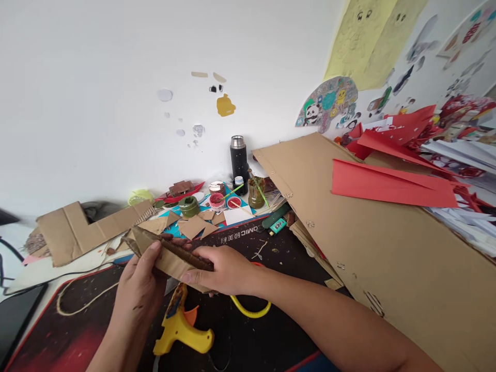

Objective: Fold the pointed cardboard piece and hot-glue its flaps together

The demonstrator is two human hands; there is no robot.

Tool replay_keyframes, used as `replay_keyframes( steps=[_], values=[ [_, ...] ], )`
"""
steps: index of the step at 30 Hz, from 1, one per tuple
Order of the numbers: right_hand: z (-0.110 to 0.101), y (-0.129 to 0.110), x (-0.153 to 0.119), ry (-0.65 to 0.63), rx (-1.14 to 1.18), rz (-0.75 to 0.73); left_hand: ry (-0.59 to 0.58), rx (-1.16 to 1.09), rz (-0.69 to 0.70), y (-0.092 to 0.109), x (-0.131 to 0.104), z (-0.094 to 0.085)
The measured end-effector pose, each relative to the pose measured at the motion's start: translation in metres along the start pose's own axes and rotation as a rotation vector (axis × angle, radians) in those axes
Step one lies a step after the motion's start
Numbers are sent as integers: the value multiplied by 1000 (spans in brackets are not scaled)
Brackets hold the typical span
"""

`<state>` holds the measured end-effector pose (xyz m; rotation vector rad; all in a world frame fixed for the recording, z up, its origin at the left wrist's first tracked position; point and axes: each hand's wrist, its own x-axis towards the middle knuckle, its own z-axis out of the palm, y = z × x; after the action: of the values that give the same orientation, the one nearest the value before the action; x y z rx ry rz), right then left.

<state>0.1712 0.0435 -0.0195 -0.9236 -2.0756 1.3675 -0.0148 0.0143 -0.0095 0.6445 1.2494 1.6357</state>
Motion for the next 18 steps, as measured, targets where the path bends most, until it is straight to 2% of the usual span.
replay_keyframes(
  steps=[3,7,18],
  values=[
    [0,0,0,6,6,6,-23,17,3,-1,1,-3],
    [1,6,1,5,104,53,-115,30,-55,-6,4,-8],
    [3,5,1,28,112,24,-78,22,-34,-11,-1,-3]
  ],
)
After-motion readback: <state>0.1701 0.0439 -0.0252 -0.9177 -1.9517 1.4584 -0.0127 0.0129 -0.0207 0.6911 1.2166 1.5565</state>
